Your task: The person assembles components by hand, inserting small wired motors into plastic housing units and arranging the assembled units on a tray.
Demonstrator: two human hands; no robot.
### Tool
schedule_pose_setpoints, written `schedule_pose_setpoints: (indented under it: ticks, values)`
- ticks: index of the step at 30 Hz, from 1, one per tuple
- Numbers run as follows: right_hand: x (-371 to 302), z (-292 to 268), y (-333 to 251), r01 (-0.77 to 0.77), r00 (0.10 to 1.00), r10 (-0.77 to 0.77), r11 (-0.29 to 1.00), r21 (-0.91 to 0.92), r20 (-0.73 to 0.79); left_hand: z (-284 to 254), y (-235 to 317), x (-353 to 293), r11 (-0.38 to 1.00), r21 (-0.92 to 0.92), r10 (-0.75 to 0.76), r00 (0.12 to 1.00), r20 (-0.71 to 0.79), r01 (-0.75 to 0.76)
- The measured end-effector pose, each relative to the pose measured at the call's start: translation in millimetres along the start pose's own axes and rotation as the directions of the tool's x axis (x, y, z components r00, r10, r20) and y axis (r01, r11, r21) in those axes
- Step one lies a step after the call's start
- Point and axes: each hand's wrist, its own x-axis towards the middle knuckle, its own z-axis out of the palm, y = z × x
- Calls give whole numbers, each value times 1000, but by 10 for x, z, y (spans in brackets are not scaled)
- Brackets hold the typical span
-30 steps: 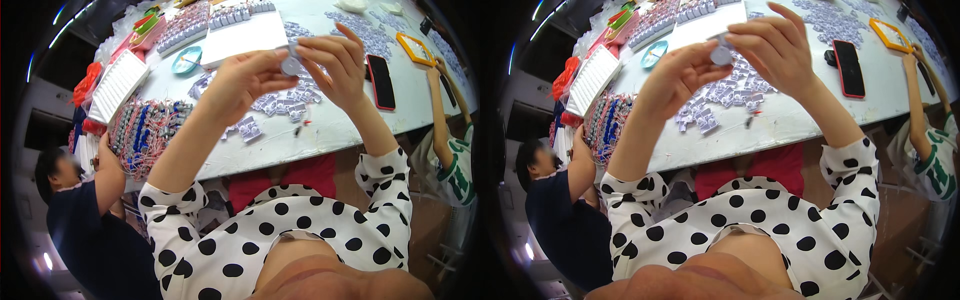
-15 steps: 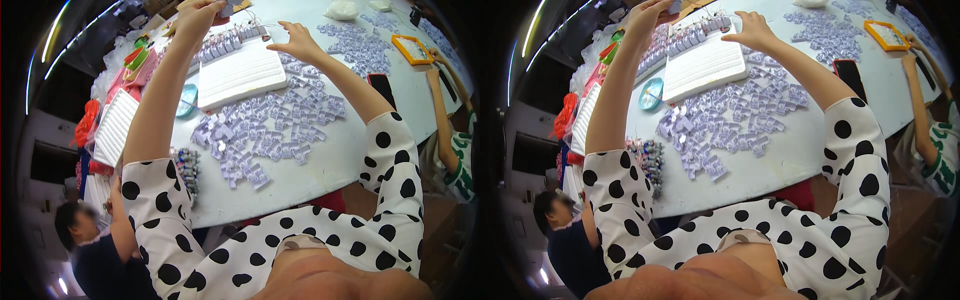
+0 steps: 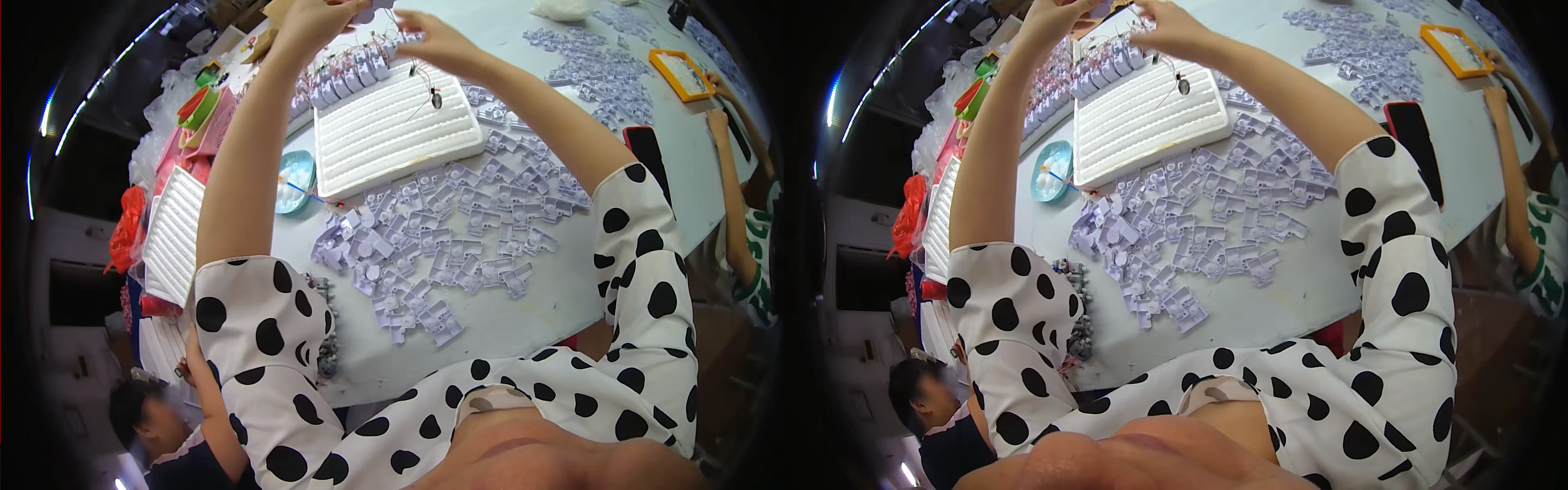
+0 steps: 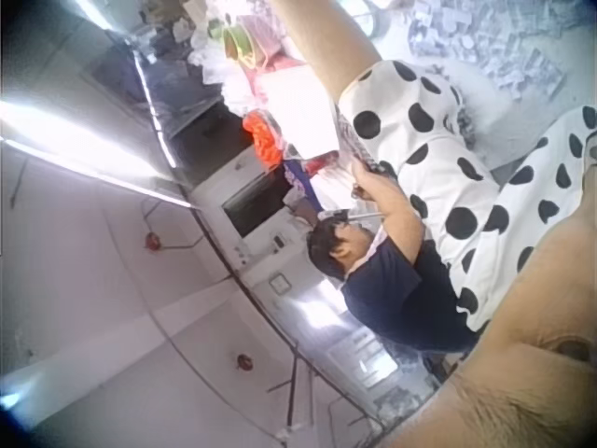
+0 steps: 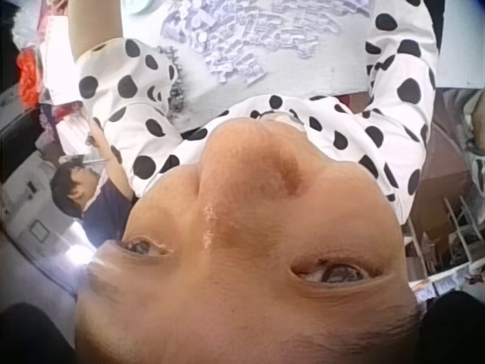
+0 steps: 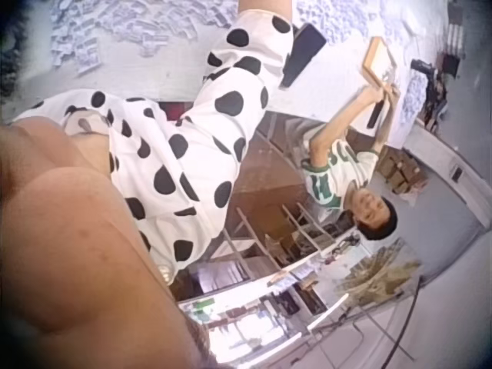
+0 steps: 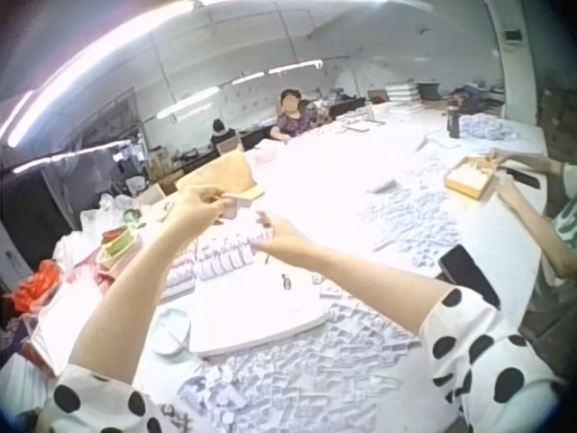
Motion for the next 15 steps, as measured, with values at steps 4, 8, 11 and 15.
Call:
schedule_pose_setpoints:
  ticks: [4, 8, 11, 15]
  values:
    - [395, 75, 309, 26, 996, 21, 851, 524, -83, -264, 243, -337, 900, 355, 239, 968, 80, -252]
    - [350, -8, 118, 19, 998, -41, 923, 384, 48, -319, 104, -242, 653, 497, 529, 814, 241, -572]
    - [339, 169, -25, 80, 996, -63, 960, 269, -69, -313, -47, -277, 795, 364, 459, 873, 162, -485]
    - [293, 308, 104, 170, 926, -138, 984, 60, -352, -49, -211, -232, 898, 166, 396, 913, 99, -407]
